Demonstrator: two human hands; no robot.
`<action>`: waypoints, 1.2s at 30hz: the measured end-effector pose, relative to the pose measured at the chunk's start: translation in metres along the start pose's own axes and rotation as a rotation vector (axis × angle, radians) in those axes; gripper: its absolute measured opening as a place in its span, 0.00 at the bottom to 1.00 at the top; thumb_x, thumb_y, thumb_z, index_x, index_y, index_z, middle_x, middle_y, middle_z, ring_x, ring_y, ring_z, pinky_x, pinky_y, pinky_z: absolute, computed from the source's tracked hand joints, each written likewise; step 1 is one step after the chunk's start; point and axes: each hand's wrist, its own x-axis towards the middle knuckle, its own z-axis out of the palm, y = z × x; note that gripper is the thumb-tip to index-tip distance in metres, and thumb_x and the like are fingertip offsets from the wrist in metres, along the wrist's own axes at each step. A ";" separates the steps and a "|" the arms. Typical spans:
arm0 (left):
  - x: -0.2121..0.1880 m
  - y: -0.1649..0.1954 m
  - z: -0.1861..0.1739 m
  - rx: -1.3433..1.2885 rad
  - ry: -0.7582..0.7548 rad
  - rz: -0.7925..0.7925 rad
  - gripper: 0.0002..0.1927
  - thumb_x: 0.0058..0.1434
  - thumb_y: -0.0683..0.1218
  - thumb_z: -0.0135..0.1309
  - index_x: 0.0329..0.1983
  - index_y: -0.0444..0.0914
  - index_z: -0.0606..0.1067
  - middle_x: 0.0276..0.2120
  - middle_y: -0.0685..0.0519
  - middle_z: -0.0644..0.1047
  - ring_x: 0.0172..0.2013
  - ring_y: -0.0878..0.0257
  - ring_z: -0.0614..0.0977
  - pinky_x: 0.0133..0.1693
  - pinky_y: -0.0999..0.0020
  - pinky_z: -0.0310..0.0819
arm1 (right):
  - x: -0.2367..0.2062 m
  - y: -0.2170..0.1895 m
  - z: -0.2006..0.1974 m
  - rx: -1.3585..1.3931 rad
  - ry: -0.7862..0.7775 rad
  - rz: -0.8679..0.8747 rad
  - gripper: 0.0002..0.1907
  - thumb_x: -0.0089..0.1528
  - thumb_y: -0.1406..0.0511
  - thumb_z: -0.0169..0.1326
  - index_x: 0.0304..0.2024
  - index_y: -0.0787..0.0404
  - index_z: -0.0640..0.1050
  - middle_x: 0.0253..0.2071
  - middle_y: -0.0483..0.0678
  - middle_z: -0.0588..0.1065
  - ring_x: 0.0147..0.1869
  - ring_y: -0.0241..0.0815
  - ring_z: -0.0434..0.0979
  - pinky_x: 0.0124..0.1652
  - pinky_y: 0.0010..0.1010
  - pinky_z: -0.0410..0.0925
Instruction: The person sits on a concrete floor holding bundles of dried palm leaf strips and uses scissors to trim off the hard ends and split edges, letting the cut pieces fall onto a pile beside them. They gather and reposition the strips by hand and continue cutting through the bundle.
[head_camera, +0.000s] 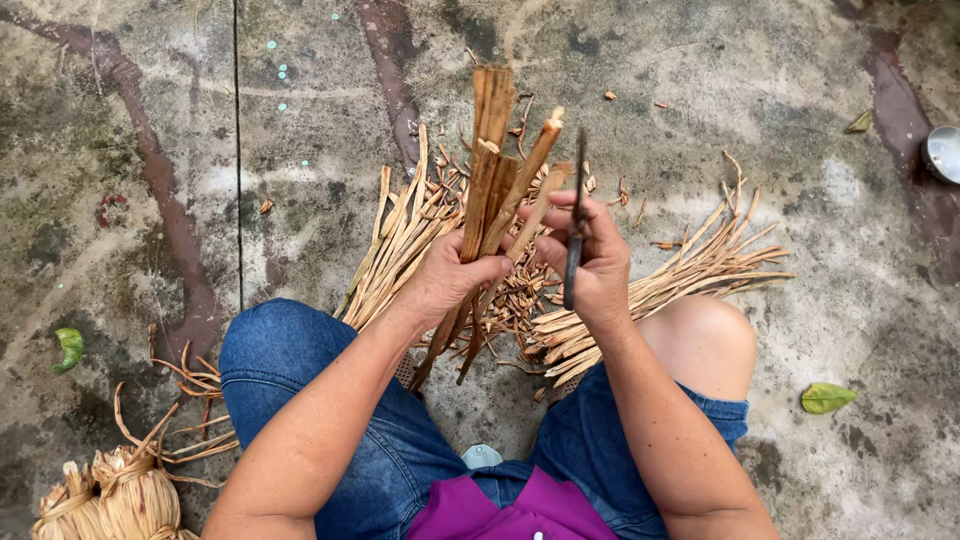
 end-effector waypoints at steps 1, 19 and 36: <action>0.000 0.000 -0.001 0.003 0.015 0.003 0.14 0.60 0.40 0.63 0.49 0.35 0.80 0.37 0.57 0.81 0.37 0.70 0.80 0.41 0.73 0.76 | 0.001 -0.002 -0.002 0.000 0.036 -0.018 0.24 0.66 0.72 0.59 0.64 0.60 0.69 0.54 0.53 0.80 0.46 0.33 0.81 0.44 0.24 0.75; -0.031 0.037 -0.042 0.142 0.141 0.038 0.12 0.58 0.42 0.65 0.45 0.37 0.82 0.36 0.58 0.82 0.35 0.73 0.80 0.40 0.76 0.75 | -0.005 -0.036 -0.023 -0.337 -0.226 0.298 0.38 0.56 0.60 0.67 0.69 0.53 0.71 0.36 0.38 0.73 0.40 0.28 0.71 0.39 0.20 0.66; -0.031 0.037 -0.048 0.305 0.109 -0.034 0.13 0.57 0.43 0.65 0.45 0.36 0.83 0.38 0.58 0.83 0.37 0.72 0.81 0.43 0.73 0.77 | -0.005 -0.024 -0.031 -0.369 -0.253 0.308 0.28 0.56 0.59 0.68 0.58 0.59 0.80 0.28 0.33 0.66 0.32 0.25 0.63 0.32 0.20 0.59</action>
